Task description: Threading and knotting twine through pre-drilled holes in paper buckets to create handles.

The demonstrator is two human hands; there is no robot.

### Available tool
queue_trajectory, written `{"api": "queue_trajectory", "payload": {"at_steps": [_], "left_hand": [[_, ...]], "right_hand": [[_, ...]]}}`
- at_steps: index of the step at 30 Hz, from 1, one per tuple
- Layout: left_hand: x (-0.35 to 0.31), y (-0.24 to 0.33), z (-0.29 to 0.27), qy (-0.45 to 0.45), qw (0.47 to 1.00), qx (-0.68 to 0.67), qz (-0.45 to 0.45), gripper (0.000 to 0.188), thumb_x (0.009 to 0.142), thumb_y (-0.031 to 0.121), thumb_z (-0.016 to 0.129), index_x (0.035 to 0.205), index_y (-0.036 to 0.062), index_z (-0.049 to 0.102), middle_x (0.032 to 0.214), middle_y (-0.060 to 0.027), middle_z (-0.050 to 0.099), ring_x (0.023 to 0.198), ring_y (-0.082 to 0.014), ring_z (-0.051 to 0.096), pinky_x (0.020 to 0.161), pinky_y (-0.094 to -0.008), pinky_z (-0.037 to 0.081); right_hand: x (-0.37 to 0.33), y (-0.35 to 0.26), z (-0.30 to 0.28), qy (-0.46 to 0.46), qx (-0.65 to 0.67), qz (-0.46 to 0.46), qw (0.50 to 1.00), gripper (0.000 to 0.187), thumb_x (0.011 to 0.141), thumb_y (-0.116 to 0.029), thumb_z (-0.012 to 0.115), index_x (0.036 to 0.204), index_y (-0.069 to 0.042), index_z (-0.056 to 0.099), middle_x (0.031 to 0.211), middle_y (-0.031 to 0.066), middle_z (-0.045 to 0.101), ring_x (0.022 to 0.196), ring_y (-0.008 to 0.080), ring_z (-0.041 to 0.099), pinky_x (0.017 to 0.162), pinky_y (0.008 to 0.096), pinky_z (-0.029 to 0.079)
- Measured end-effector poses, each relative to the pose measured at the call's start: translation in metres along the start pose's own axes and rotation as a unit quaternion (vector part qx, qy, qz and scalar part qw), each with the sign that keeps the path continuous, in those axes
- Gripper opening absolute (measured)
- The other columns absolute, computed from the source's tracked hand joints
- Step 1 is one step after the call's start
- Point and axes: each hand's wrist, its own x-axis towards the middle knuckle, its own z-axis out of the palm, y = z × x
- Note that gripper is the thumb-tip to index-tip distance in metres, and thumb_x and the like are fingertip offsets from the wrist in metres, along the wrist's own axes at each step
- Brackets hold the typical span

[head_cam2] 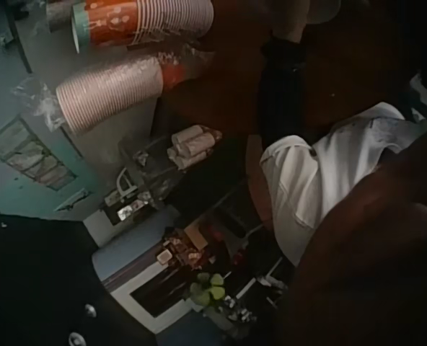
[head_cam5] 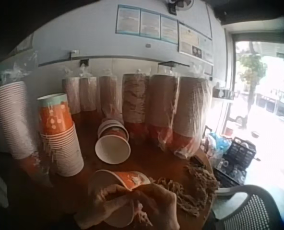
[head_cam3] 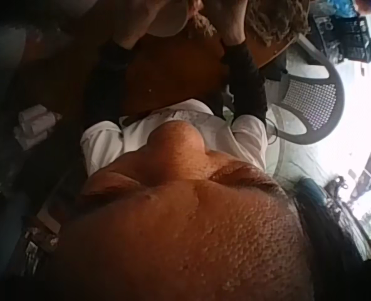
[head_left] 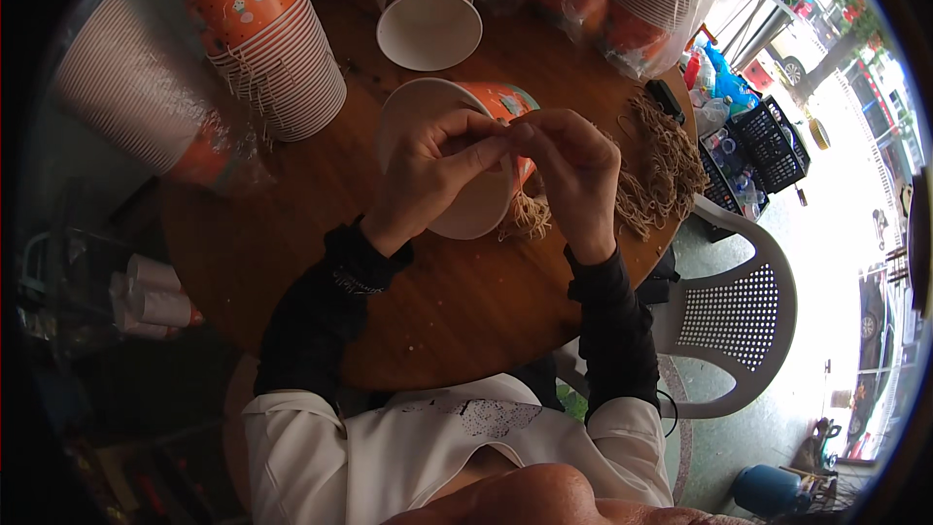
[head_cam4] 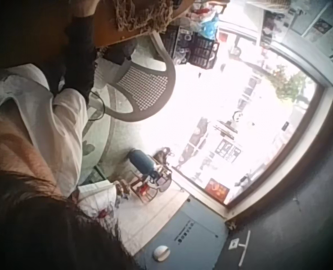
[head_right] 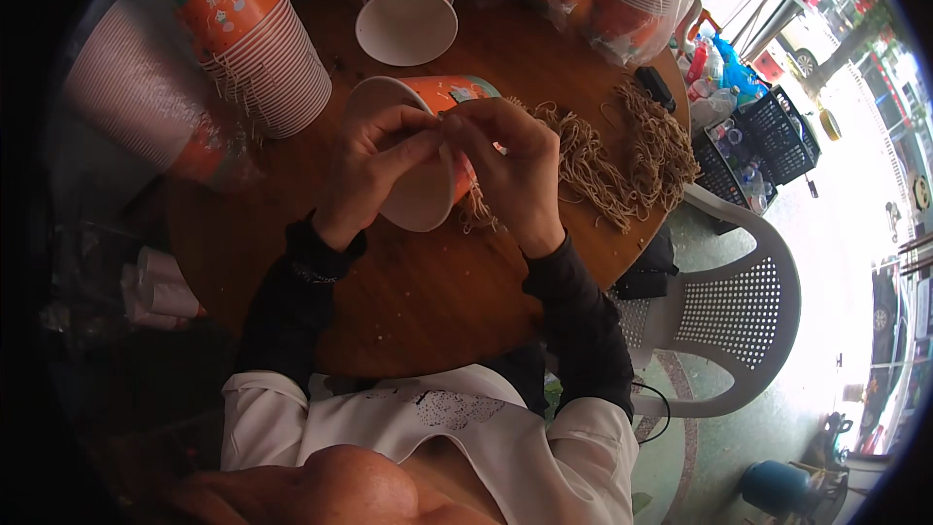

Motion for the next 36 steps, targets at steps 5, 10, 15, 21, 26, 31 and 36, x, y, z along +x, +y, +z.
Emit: {"api": "queue_trajectory", "payload": {"at_steps": [5, 10, 15, 21, 26, 31, 36], "left_hand": [[0.001, -0.003, 0.000, 0.015, 1.000, 0.020, 0.004, 0.014, 0.094, 0.011, 0.062, 0.104, 0.0008, 0.065, 0.097, -0.0024, 0.067, 0.090, -0.0066, 0.061, 0.084, -0.0234, 0.049], [0.000, -0.007, -0.001, 0.006, 1.000, 0.017, 0.012, 0.009, 0.094, 0.007, 0.058, 0.098, 0.0011, 0.063, 0.094, -0.0016, 0.064, 0.088, -0.0067, 0.061, 0.079, -0.0224, 0.051], [0.002, -0.006, -0.001, -0.014, 0.996, 0.088, 0.026, 0.006, 0.090, 0.004, 0.059, 0.095, 0.0020, 0.061, 0.092, -0.0003, 0.062, 0.083, -0.0064, 0.059, 0.075, -0.0231, 0.049], [0.002, -0.010, -0.001, 0.070, 0.921, 0.325, 0.202, 0.011, 0.084, 0.003, 0.061, 0.095, 0.0043, 0.062, 0.090, -0.0051, 0.063, 0.080, -0.0155, 0.060, 0.074, -0.0270, 0.048], [0.012, 0.002, 0.006, 0.104, 0.761, 0.506, 0.392, 0.016, 0.081, 0.005, 0.067, 0.097, 0.0058, 0.066, 0.089, -0.0059, 0.065, 0.084, -0.0230, 0.062, 0.086, -0.0348, 0.044], [0.011, -0.010, -0.003, 0.008, 0.816, 0.476, 0.327, 0.015, 0.080, 0.007, 0.071, 0.095, 0.0069, 0.069, 0.088, -0.0048, 0.067, 0.084, -0.0220, 0.064, 0.087, -0.0366, 0.045], [0.011, -0.019, -0.010, 0.038, 0.782, 0.526, 0.332, 0.012, 0.080, 0.007, 0.070, 0.090, 0.0074, 0.065, 0.086, -0.0048, 0.065, 0.087, -0.0224, 0.062, 0.087, -0.0367, 0.044]], "right_hand": [[0.002, 0.010, -0.001, 0.016, 0.137, 0.030, 0.990, 0.009, 0.093, -0.004, 0.063, 0.097, 0.004, 0.064, 0.088, 0.0064, 0.069, 0.082, 0.0101, 0.065, 0.073, 0.0245, 0.054], [0.002, 0.011, 0.000, 0.040, 0.078, 0.025, 0.996, 0.008, 0.094, -0.005, 0.060, 0.095, 0.003, 0.061, 0.083, 0.0052, 0.067, 0.077, 0.0089, 0.063, 0.070, 0.0241, 0.053], [0.003, 0.016, 0.000, 0.088, -0.019, 0.030, 0.995, 0.011, 0.096, -0.009, 0.059, 0.093, 0.001, 0.059, 0.078, 0.0048, 0.064, 0.069, 0.0081, 0.060, 0.063, 0.0244, 0.051], [0.003, 0.016, 0.004, 0.064, 0.025, 0.107, 0.992, 0.013, 0.101, -0.013, 0.049, 0.097, -0.002, 0.054, 0.075, 0.0027, 0.064, 0.053, 0.0048, 0.052, 0.046, 0.0199, 0.042], [0.000, 0.009, 0.008, 0.009, 0.003, 0.080, 0.997, 0.012, 0.103, -0.014, 0.045, 0.101, -0.004, 0.051, 0.075, 0.0056, 0.066, 0.046, 0.0041, 0.048, 0.041, 0.0191, 0.039], [-0.005, 0.008, 0.002, 0.009, 0.010, 0.129, 0.992, 0.009, 0.102, -0.011, 0.045, 0.102, -0.004, 0.050, 0.072, 0.0048, 0.064, 0.048, 0.0045, 0.051, 0.042, 0.0198, 0.041], [-0.040, 0.031, 0.000, -0.049, -0.026, 0.185, 0.981, 0.015, 0.097, -0.014, 0.058, 0.105, -0.004, 0.051, 0.072, 0.0081, 0.065, 0.057, 0.0132, 0.060, 0.052, 0.0267, 0.047]]}}
